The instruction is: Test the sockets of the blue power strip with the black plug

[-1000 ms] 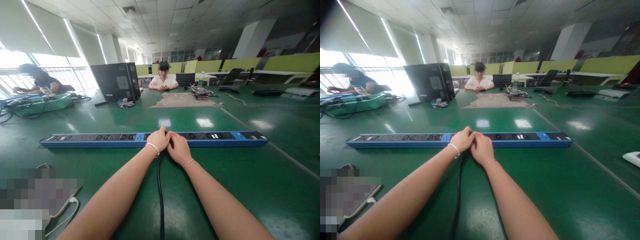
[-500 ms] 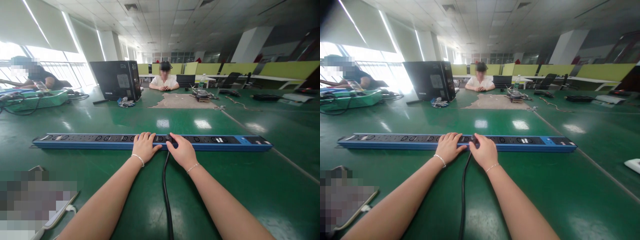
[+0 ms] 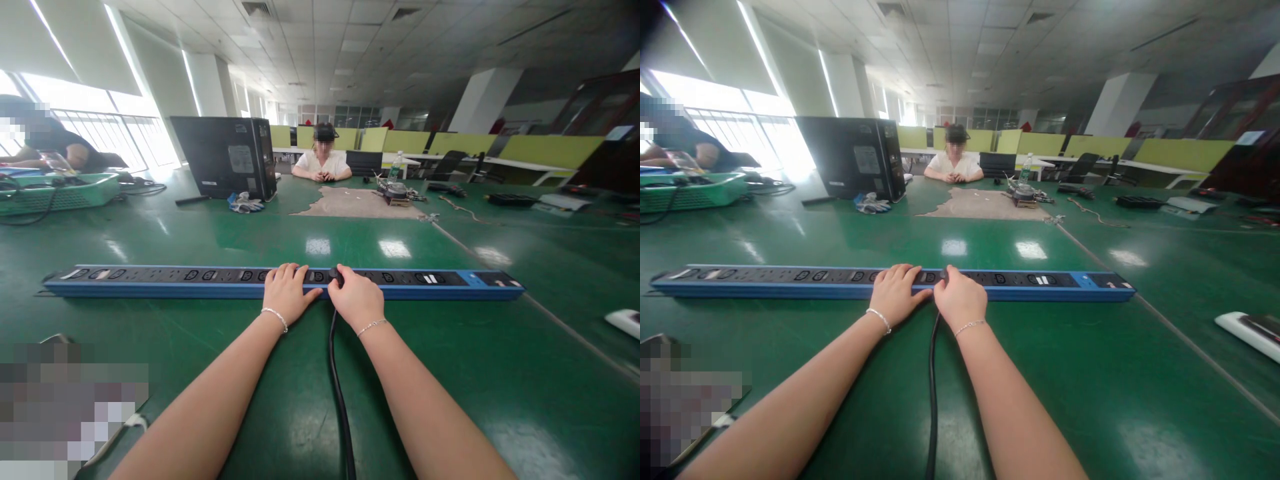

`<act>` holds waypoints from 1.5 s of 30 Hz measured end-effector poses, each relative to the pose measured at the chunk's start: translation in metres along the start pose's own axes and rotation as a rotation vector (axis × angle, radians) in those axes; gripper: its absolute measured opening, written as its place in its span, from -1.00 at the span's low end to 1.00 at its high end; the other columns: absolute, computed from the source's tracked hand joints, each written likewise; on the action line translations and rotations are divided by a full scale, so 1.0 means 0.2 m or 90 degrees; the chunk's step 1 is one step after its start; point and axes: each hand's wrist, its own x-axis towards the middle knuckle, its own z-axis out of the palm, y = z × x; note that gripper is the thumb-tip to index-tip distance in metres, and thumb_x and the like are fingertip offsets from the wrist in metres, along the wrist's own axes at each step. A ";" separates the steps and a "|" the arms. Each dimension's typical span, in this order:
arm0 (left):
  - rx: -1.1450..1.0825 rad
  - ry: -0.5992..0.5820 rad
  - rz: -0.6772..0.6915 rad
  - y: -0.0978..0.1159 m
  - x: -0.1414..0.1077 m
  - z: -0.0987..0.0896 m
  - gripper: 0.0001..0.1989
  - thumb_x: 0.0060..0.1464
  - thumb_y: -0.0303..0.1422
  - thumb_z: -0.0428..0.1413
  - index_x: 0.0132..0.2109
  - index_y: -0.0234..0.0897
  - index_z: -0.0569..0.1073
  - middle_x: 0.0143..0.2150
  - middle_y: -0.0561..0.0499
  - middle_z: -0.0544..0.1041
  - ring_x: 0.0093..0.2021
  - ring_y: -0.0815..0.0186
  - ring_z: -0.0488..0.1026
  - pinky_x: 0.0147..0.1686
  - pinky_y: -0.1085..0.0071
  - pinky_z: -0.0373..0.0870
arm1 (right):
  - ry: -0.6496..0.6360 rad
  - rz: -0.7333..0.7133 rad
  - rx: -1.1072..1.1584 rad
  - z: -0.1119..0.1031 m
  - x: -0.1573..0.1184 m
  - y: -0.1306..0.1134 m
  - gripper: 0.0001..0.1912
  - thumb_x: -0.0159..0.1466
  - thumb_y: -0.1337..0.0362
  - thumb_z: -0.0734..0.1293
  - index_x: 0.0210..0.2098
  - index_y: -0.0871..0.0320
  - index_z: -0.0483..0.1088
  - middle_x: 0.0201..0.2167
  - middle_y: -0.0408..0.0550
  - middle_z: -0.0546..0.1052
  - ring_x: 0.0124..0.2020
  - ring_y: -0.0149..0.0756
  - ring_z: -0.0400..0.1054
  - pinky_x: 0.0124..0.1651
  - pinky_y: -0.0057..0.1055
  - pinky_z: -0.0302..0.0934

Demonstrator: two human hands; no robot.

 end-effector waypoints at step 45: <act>-0.047 -0.002 -0.036 0.01 0.01 0.00 -0.39 -0.04 0.10 -0.02 0.07 -0.16 0.33 0.08 -0.08 0.36 0.12 0.11 0.20 0.08 0.15 0.04 | 0.025 0.127 0.436 -0.23 0.12 0.19 -0.66 0.20 0.07 0.14 -0.39 0.21 0.38 -0.53 -0.05 0.46 -0.56 -0.36 0.34 -0.46 -0.43 0.21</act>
